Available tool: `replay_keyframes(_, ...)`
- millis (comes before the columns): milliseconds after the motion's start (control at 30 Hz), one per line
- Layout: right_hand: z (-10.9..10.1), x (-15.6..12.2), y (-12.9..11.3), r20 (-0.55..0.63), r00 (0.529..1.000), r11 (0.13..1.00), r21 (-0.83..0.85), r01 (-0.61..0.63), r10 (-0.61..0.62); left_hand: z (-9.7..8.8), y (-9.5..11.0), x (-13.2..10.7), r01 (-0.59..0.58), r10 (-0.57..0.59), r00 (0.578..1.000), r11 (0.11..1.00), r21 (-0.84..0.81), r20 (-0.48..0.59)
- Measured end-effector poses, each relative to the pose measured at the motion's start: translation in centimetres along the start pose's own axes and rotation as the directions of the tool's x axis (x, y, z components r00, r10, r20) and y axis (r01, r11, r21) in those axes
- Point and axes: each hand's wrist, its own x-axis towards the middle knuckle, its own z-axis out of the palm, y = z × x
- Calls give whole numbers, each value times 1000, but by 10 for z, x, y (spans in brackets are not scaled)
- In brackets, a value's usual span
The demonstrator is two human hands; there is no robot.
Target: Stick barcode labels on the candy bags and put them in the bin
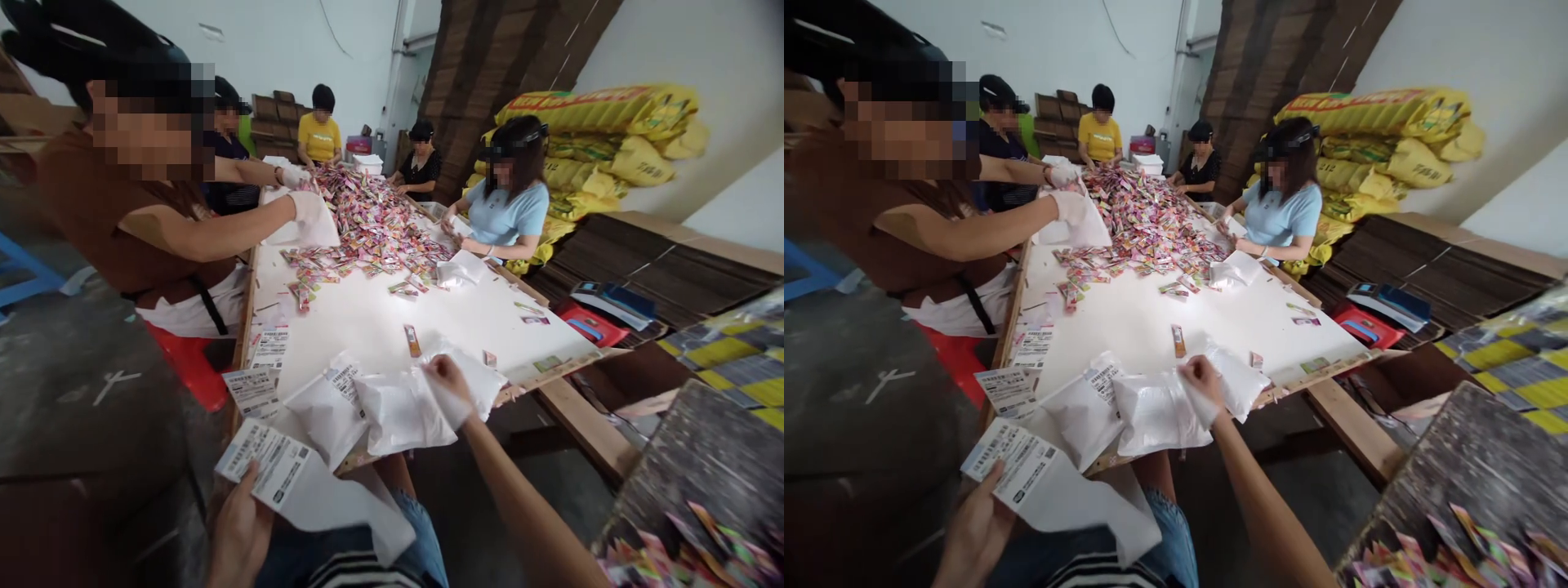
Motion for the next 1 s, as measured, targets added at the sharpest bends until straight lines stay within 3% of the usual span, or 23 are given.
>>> replay_keyframes(100,28,-18,27,37,999,985,-169,29,-23,-3,-3,-1,-22,19,998,999,48,65)
replay_keyframes(200,40,-39,28,156,983,950,-283,134,-92,-6,-6,1,-55,50,996,996,70,69)
replay_keyframes(333,42,-50,12,446,887,891,-347,292,-117,-1,-8,0,-5,-7,993,994,106,120)
replay_keyframes(433,35,-41,14,567,819,839,-402,368,-88,8,-5,-3,-17,4,993,993,114,118)
replay_keyframes(500,23,-30,29,495,865,818,-462,343,-83,9,-2,-5,-19,5,994,992,126,111)
replay_keyframes(567,5,-16,53,265,964,763,-619,186,-19,7,0,-7,-12,-5,993,989,149,118)
replay_keyframes(600,-6,-9,65,145,989,717,-693,82,27,5,0,-7,-9,-9,993,988,155,119)
replay_keyframes(667,-27,5,84,28,995,629,-777,-41,99,0,1,-8,-6,-11,992,990,140,122)
replay_keyframes(733,-45,16,88,45,996,622,-783,-16,82,-3,0,-7,10,-24,991,994,112,128)
replay_keyframes(833,-49,16,54,44,991,720,-683,123,-127,-4,-1,-5,23,-36,991,995,99,131)
replay_keyframes(900,-30,0,15,111,962,769,-580,267,-250,-5,0,-4,-6,-8,991,994,108,135)
replay_keyframes(967,-1,-24,-23,321,908,782,-478,400,-269,-5,3,-4,-60,40,983,993,105,182)
replay_keyframes(1000,14,-37,-40,456,859,781,-439,444,-231,-6,5,-6,-88,65,976,991,99,209)
